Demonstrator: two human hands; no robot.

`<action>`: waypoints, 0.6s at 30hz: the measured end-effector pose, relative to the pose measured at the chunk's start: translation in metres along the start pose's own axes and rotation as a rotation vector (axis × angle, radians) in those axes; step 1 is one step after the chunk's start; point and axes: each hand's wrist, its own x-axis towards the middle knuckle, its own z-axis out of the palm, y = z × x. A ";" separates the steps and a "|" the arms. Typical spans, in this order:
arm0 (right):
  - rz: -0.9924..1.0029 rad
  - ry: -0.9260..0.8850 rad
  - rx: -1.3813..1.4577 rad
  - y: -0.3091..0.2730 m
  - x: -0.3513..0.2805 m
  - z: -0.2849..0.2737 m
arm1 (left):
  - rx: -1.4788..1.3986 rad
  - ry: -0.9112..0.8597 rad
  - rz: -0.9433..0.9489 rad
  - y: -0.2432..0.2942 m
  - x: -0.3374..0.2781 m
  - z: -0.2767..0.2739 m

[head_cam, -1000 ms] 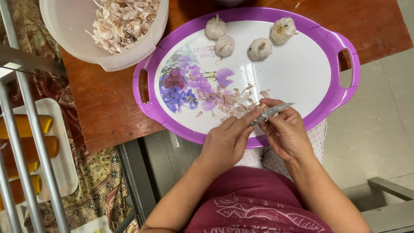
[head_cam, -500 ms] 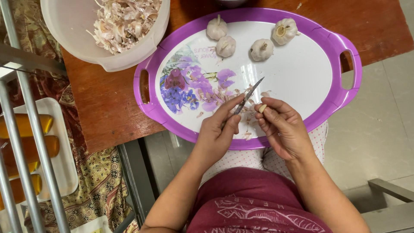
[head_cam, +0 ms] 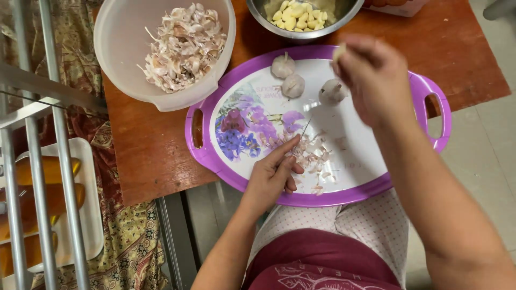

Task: Peeling garlic cloves using a small knife and hands on a tray

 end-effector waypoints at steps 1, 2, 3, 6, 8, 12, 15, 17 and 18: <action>-0.041 -0.050 -0.009 -0.006 0.026 0.008 | -0.010 -0.032 -0.059 -0.001 0.001 -0.003; -0.042 -0.053 -0.008 -0.017 0.035 0.015 | -0.010 -0.030 -0.057 0.002 0.000 -0.005; -0.246 -0.146 -0.159 -0.026 0.044 0.021 | -0.015 -0.021 -0.064 0.003 0.000 -0.007; -0.451 -0.317 -0.337 -0.036 0.053 0.024 | -0.026 0.005 -0.052 0.005 -0.002 -0.015; -0.441 -0.403 -0.366 -0.032 0.042 0.018 | -0.039 0.025 -0.038 0.002 -0.003 -0.020; -0.306 -0.391 -0.765 -0.016 -0.001 0.004 | -0.046 0.052 -0.031 0.001 -0.002 -0.031; -0.276 -0.400 -0.848 0.017 -0.036 -0.012 | -0.063 0.104 0.010 -0.019 0.001 -0.038; -0.307 -0.431 -0.871 0.030 -0.053 -0.023 | -0.098 0.160 0.058 -0.023 0.002 -0.045; -0.334 -0.547 -1.037 0.030 -0.061 -0.028 | -0.068 0.169 0.081 -0.019 0.001 -0.049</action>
